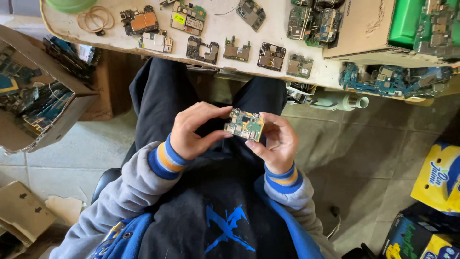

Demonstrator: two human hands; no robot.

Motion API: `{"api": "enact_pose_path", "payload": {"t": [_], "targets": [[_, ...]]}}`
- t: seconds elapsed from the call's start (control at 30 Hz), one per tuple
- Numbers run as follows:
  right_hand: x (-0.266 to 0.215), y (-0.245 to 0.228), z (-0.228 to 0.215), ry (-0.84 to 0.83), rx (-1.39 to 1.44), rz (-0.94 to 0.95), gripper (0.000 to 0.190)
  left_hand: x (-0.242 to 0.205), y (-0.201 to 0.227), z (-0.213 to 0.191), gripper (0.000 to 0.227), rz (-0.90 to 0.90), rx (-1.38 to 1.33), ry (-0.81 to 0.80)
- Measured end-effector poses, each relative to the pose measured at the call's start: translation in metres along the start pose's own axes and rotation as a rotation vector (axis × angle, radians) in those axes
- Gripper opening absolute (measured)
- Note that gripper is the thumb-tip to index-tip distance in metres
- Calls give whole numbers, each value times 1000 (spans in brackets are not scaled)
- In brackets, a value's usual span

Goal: The person sits with legs crossed and repeatedly picks up small circuit boards from a table, turns them over in their hands, and places them back down. They handle multiple boards one at a time, rotating them to view different sides before returning them to the table.

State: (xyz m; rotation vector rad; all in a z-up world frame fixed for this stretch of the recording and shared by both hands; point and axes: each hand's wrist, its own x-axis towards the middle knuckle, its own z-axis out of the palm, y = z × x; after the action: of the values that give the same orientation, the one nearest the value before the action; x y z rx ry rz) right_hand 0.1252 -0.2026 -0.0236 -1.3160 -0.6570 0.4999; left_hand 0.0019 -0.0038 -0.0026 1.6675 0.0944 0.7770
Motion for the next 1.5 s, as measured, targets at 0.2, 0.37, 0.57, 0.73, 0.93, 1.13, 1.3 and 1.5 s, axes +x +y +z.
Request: {"api": "enact_pose_path", "payload": {"t": [0.2,0.37,0.57,0.73,0.93,1.13,1.3,1.5], "targets": [[13,-22,26,-46,-76,-212,57,-16,-13,20,45,-97,-95,-37],[26,-43,37,32,-580,-332,49,-31,-20,35,54,-335,-404,-209],[29,-36,41,55,-940,-565,44,-25,-17,30,41,-564,-516,-60],[29,-41,43,35,-903,-488,65,-34,-29,33,15,-689,-260,57],[25,-37,33,-26,-924,-436,52,-31,-30,34,17,-753,-348,163],[28,-36,31,-29,-950,-439,49,-27,-27,34,18,-739,-310,175],[27,-32,30,-53,-920,-432,52,-24,-26,31,18,-740,-279,166],[26,-32,28,-37,-911,-430,49,-28,-33,30,23,-707,-375,178]]}}
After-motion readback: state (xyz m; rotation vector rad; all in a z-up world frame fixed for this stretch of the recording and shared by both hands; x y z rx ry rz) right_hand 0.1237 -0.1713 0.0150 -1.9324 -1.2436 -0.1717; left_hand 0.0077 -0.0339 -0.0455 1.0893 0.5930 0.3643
